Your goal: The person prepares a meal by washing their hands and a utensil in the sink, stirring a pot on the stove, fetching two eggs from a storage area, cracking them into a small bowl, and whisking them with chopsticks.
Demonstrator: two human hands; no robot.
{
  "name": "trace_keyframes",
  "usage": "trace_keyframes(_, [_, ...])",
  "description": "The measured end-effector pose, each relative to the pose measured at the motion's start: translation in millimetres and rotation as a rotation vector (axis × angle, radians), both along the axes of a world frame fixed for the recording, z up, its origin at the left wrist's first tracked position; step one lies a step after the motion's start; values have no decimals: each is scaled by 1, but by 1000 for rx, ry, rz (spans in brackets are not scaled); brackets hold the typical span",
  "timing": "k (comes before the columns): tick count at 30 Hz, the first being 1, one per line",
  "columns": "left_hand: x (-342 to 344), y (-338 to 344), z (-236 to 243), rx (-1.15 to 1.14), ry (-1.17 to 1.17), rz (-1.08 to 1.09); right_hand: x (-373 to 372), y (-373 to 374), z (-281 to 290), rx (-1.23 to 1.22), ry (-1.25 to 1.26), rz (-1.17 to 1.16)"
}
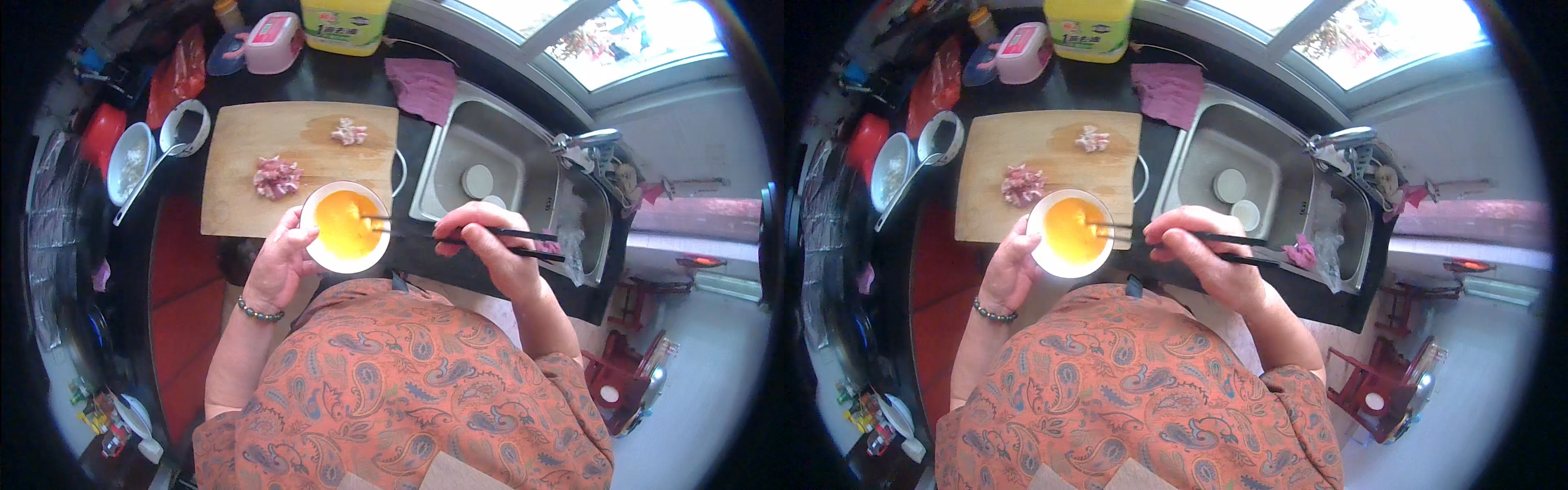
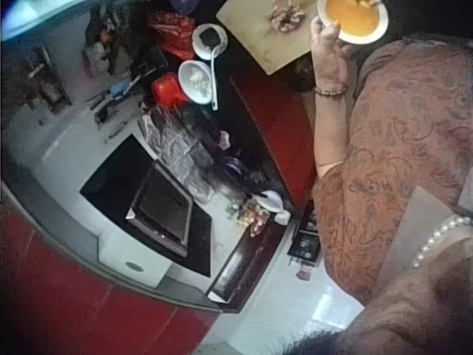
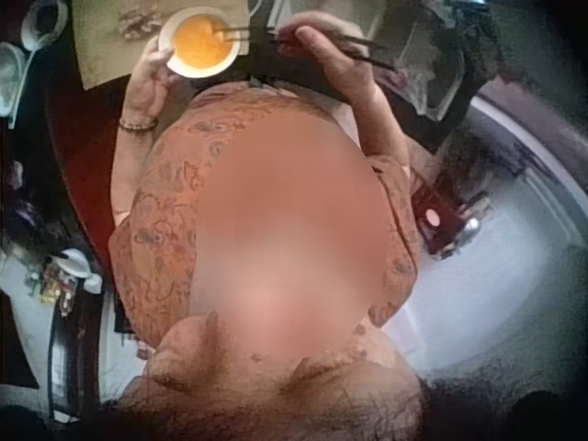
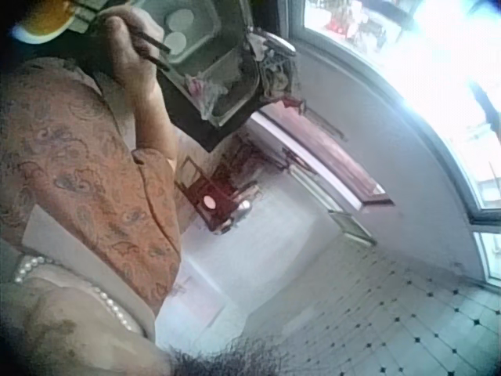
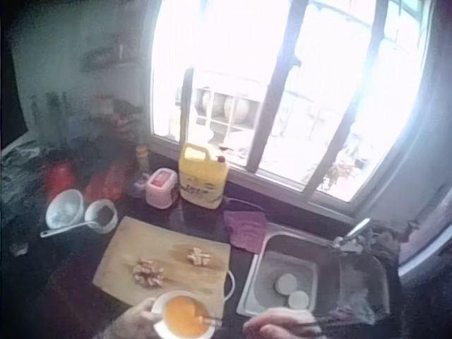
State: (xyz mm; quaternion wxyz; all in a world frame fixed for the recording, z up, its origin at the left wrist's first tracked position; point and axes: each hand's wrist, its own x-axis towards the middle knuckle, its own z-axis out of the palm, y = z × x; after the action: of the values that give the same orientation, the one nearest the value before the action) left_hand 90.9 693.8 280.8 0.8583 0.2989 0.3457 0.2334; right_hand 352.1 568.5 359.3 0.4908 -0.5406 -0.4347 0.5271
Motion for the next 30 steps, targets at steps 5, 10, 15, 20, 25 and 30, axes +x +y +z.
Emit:
trace_keyframes(5, [52,-21,2,-4,-20,-118,35,-31,6,-86,154,8])
trace_keyframes(10, [102,-44,10,-29,-97,-135,87,-58,9,187,90,-86])
trace_keyframes(15, [144,-63,13,-30,-114,-154,128,-80,6,111,-7,-109])
trace_keyframes(20, [174,-80,7,-41,-123,-150,159,-103,-9,151,140,-216])
trace_keyframes(25, [188,-87,3,-35,-102,-140,172,-118,-12,-3,219,-174])
trace_keyframes(30, [198,-89,3,-45,-95,-161,174,-119,-14,-74,186,-159])
